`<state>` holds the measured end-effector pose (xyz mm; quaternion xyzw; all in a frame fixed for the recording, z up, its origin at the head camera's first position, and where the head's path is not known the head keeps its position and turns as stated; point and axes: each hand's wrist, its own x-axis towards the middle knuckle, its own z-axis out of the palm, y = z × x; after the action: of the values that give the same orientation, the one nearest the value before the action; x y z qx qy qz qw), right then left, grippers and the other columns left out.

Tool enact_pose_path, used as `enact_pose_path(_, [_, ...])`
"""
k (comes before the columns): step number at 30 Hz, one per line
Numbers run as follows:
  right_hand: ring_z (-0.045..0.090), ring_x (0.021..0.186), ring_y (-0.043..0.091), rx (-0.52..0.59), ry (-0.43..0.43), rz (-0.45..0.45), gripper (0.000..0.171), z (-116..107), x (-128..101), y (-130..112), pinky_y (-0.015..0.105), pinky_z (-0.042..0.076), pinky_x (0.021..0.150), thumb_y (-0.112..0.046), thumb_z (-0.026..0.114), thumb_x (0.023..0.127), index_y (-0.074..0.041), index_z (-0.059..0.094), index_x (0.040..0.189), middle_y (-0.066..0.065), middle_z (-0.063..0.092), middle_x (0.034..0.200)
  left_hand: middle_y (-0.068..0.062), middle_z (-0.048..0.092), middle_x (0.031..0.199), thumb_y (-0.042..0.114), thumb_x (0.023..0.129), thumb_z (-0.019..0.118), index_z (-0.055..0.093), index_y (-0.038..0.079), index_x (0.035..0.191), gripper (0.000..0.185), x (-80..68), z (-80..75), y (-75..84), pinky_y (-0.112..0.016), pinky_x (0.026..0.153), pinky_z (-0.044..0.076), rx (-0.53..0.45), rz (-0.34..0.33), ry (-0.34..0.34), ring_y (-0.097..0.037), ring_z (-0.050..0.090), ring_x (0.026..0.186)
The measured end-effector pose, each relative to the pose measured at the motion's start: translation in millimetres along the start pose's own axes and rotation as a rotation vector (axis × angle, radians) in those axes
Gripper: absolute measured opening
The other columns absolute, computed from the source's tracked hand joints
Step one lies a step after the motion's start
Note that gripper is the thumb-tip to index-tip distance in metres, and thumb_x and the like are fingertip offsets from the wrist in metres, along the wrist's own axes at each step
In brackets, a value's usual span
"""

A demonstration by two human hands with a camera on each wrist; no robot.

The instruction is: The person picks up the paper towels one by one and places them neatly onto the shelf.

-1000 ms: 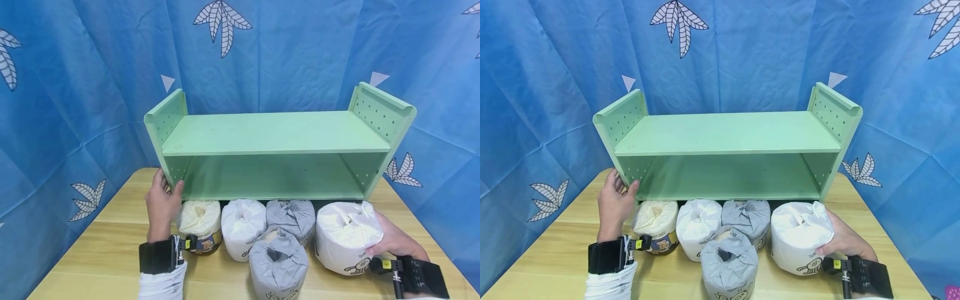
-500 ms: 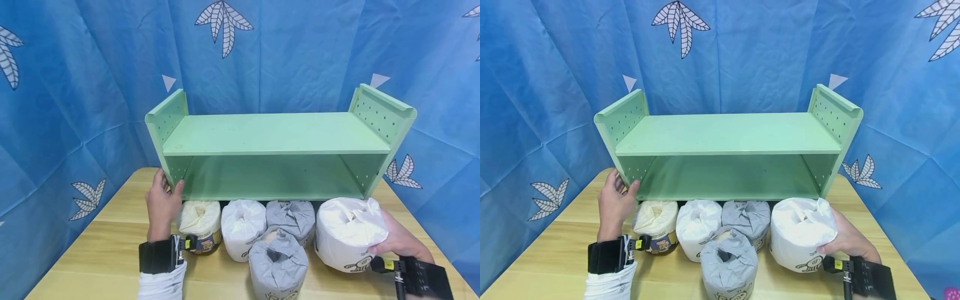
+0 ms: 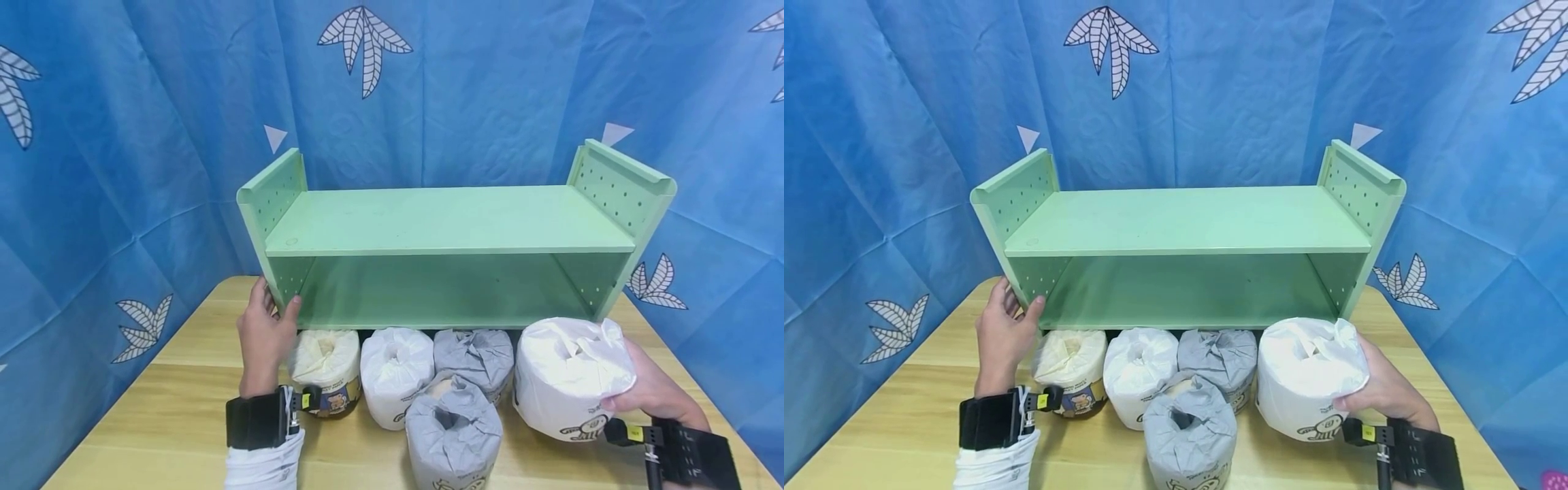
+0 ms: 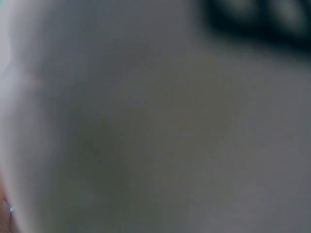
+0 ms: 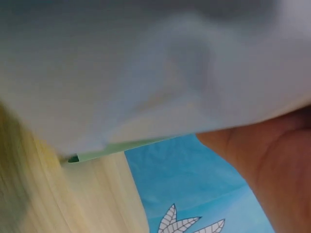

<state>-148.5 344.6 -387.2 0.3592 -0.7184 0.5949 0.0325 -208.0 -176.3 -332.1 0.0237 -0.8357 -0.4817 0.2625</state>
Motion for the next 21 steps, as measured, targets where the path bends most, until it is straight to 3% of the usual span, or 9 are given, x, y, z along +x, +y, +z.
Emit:
enact_pose_path(16, [0.061,0.103,0.012,0.054,0.044,-0.024,0.093,0.9,1.9,-2.7,0.024,0.05,0.088,0.015,0.069,0.058,-0.01,0.04,0.142,0.001,0.061,0.122,-0.022,0.042,0.145,0.009,0.094,0.062,0.032,0.005,0.15,0.063,0.0,0.2,1.2,-0.048,0.101,0.042,0.004,-0.016,-0.003,-0.04,0.042,0.131])
enact_pose_path(21, [0.061,0.103,0.01,0.027,0.066,-0.041,0.093,0.7,1.3,-2.9,0.021,0.049,0.087,0.017,0.068,0.055,-0.01,0.042,0.141,0.001,0.062,0.121,-0.022,0.042,0.146,0.01,0.094,0.062,0.031,0.006,0.15,0.064,-0.2,-0.2,1.3,-0.048,0.102,0.041,-0.003,-0.025,-0.007,-0.039,0.041,0.132])
